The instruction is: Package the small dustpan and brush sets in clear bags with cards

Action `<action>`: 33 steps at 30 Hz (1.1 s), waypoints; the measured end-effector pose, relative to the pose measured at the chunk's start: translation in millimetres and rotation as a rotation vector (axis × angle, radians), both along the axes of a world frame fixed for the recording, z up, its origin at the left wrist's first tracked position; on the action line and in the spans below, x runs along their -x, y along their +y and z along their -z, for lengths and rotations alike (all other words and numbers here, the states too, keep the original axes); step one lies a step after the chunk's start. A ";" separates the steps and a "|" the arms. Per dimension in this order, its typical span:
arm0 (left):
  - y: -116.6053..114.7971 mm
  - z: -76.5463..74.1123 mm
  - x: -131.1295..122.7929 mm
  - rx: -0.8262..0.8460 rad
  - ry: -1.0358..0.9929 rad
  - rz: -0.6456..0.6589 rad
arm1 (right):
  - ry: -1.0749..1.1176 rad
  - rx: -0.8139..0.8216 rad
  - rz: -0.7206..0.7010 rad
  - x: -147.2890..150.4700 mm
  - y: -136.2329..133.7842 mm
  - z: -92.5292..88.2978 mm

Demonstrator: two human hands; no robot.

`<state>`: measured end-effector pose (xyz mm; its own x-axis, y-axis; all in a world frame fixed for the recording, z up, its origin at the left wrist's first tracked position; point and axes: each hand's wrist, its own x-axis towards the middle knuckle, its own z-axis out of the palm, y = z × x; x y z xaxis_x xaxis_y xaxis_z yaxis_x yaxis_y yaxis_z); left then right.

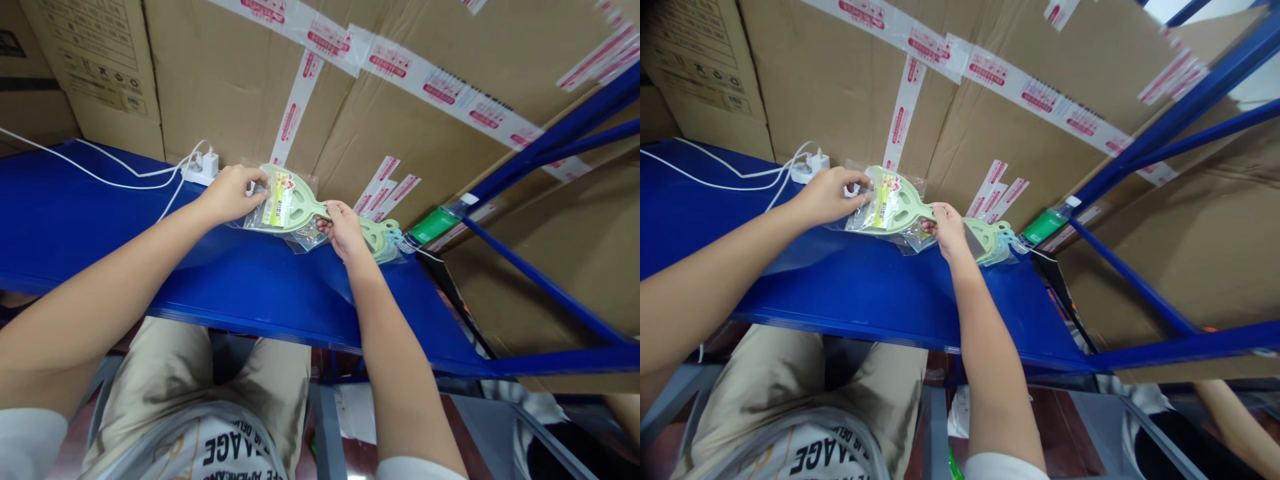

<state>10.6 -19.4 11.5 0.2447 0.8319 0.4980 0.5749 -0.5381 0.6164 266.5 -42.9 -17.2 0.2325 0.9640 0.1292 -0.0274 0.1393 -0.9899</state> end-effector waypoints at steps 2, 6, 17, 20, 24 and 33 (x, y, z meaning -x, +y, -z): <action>-0.6 -0.5 -0.1 0.020 -0.033 0.008 | 0.002 0.006 0.006 0.3 0.1 0.0; -3.6 -3.9 0.8 -0.007 -0.009 -0.014 | 0.012 0.001 0.006 -0.7 1.8 1.2; 21.3 2.4 9.7 0.415 -0.344 -0.030 | 0.066 0.007 0.043 -1.8 1.6 -2.7; 28.4 9.7 13.1 0.422 -0.346 0.021 | 0.070 0.003 0.033 -3.0 2.6 -2.1; 28.4 11.4 15.8 0.392 -0.343 0.013 | 0.082 0.012 0.046 -5.6 3.8 -1.7; 18.7 -11.9 22.6 0.487 -0.276 -0.068 | 0.150 0.117 0.074 15.5 -2.3 -14.8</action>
